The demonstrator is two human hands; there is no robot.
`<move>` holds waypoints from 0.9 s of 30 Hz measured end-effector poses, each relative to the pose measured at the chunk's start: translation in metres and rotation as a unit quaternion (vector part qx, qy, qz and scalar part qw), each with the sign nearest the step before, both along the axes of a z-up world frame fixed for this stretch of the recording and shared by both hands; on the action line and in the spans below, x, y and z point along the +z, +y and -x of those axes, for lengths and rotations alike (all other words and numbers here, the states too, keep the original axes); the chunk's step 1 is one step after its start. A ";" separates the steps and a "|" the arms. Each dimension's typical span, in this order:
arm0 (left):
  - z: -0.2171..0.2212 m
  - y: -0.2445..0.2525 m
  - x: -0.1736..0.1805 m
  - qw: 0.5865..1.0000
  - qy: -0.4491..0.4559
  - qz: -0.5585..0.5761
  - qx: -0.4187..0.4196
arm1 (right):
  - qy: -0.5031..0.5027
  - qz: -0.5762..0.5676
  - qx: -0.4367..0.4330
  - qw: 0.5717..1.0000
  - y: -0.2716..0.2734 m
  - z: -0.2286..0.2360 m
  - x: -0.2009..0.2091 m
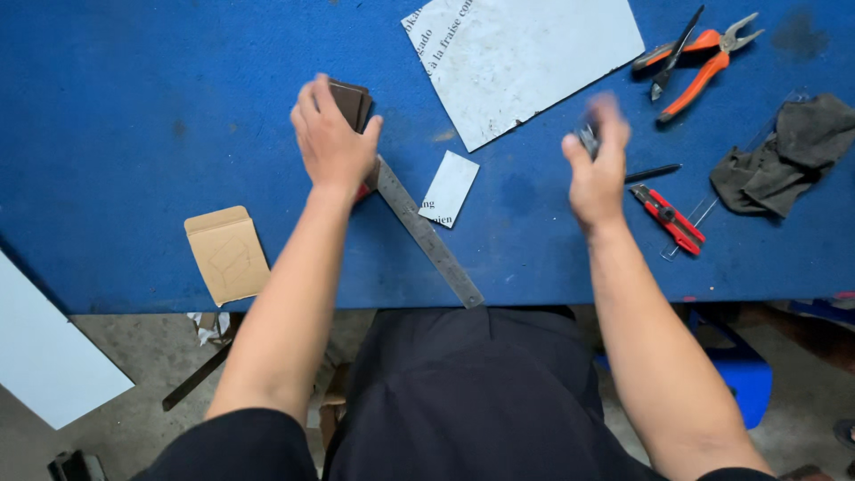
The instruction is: The person measures and cuts small rectangular metal sheets using a utility knife and a metal ruler on a blue workbench. They peel off protective film from the cut pieces and stack them, then repeat the cutting process on another sheet.
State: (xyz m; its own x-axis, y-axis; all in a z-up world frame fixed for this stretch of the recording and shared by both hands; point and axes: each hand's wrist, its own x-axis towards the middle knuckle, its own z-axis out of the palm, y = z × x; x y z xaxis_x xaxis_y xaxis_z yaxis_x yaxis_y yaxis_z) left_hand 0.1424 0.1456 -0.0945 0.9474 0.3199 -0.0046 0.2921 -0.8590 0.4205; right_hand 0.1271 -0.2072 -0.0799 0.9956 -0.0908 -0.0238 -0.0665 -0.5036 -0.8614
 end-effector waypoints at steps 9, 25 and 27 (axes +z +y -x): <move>-0.001 0.013 -0.024 0.992 0.100 -0.080 -0.023 | 0.058 0.159 0.038 0.985 0.052 0.056 -0.017; 0.086 0.014 0.005 0.992 -0.004 -0.116 -0.056 | -0.204 0.307 0.130 0.921 0.049 0.109 -0.077; 0.107 0.016 0.004 0.994 0.031 -0.076 -0.074 | -0.140 0.300 0.253 0.909 0.069 0.134 -0.044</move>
State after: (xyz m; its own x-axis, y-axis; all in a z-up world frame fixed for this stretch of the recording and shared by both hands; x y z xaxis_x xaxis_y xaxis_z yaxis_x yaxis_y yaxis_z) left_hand 0.0350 0.1613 -0.0908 0.9836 0.1783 -0.0275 0.1791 -0.9469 0.2671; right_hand -0.0073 -0.1382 -0.1243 0.8725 0.4680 0.1402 0.4847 -0.7932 -0.3686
